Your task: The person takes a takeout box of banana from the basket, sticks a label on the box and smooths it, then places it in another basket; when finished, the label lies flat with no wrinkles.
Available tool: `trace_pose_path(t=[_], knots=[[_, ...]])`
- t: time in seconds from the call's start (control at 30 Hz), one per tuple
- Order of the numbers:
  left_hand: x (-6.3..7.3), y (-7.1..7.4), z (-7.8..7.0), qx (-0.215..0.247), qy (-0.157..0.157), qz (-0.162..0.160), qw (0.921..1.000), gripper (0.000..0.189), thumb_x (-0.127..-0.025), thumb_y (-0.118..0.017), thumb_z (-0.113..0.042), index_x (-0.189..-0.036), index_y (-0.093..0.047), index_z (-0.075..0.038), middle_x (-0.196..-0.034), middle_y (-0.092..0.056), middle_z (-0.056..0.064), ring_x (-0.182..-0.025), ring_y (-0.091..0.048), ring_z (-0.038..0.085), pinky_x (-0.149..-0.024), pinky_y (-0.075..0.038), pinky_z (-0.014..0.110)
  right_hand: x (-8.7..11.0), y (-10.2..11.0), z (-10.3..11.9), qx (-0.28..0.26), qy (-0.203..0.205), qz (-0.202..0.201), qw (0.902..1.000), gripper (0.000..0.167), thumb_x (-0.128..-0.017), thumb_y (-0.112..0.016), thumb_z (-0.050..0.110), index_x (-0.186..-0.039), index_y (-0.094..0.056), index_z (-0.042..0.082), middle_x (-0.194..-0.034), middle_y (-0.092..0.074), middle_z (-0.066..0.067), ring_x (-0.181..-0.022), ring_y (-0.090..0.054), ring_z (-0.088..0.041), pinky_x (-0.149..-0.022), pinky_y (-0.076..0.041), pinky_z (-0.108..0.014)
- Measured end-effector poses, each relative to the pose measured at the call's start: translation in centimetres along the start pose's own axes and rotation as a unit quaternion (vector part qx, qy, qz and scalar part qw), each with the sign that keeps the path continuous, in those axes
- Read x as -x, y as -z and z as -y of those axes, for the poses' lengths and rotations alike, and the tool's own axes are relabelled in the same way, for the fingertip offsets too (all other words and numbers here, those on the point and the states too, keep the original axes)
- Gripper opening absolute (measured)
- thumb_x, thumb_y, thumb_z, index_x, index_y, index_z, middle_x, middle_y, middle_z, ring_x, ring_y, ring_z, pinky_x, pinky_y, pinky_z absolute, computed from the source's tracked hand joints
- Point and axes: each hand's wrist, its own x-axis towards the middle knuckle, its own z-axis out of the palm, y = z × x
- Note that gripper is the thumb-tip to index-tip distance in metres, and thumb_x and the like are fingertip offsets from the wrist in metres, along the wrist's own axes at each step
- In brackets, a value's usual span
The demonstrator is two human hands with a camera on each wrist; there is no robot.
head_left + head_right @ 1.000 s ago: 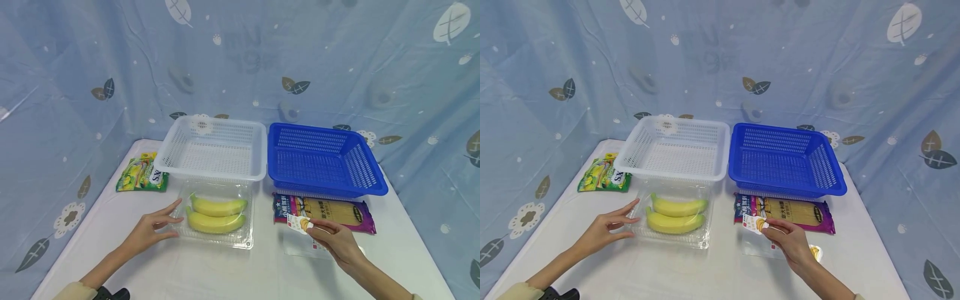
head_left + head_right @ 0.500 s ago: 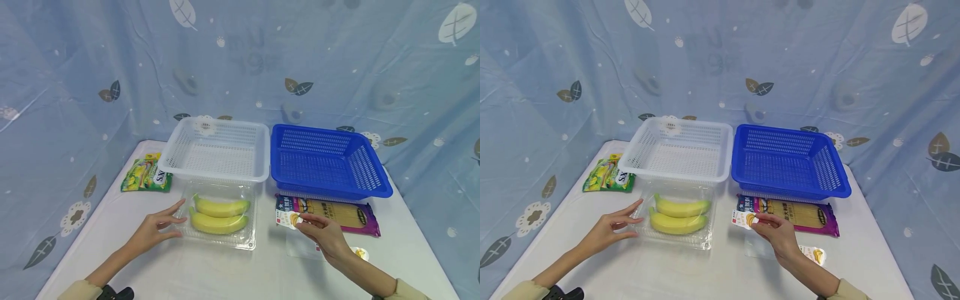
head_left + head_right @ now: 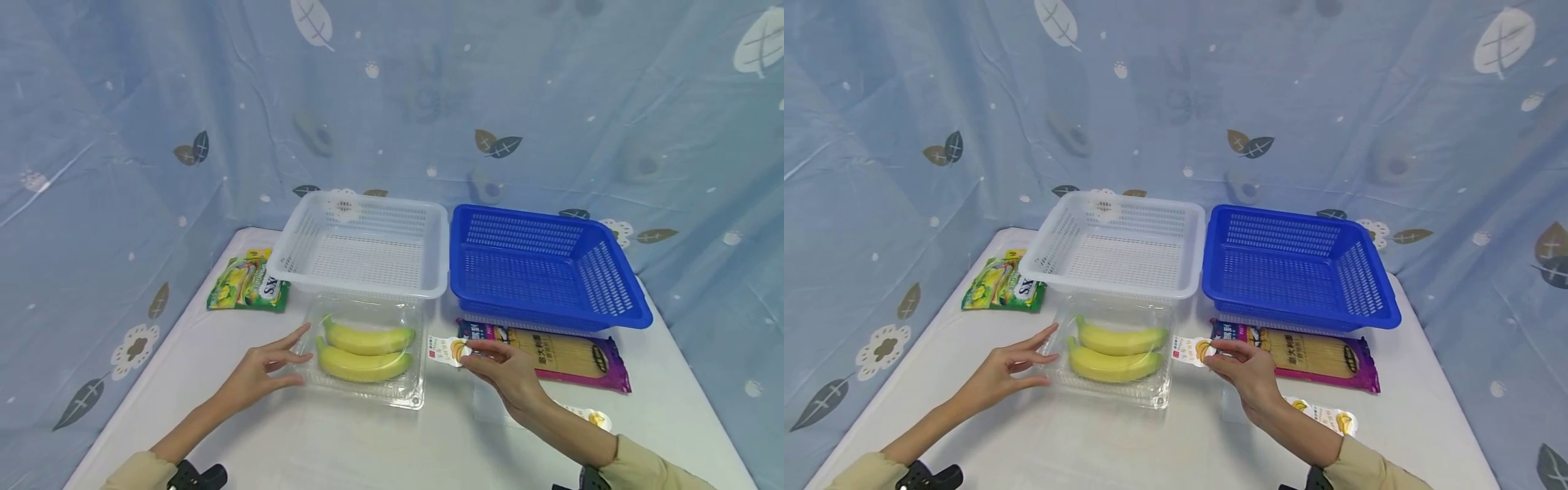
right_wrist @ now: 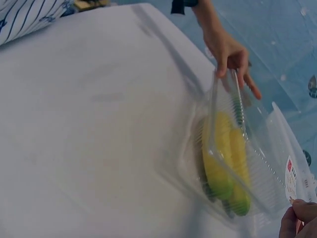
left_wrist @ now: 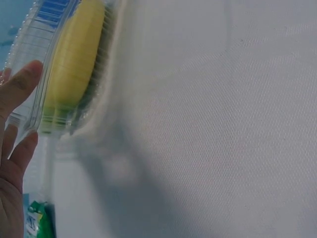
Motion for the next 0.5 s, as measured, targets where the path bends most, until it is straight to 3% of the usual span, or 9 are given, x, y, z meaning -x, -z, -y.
trace_pose_path(t=[0.33, 0.5], knots=[[0.0, 0.0, -0.2, -0.002, 0.014, 0.003, 0.9999, 0.039, -0.072, -0.081, -0.018, -0.107, -0.072, -0.003, -0.148, -0.04, 0.013, -0.129, -0.04, 0.037, -0.086, -0.052, 0.04, -0.9, -2.3, 0.3, 0.037, 0.006, -0.006, 0.9993, 0.035, -0.082, -0.071, -0.004, -0.115, -0.061, -0.011, -0.1, -0.065, -0.006, -0.08, -0.064, -0.011, -0.073, -0.055, -0.023], [0.0, 0.0, -0.2, 0.001, 0.017, 0.006, 0.9998, 0.04, -0.073, -0.081, -0.019, -0.108, -0.072, -0.003, -0.148, -0.039, 0.013, -0.129, -0.04, 0.038, -0.086, -0.051, 0.041, -1.5, -3.1, 0.5, 0.048, 0.005, -0.007, 0.9988, 0.036, -0.081, -0.072, -0.002, -0.115, -0.062, -0.01, -0.093, -0.068, -0.004, -0.08, -0.064, -0.011, -0.071, -0.055, -0.022]])
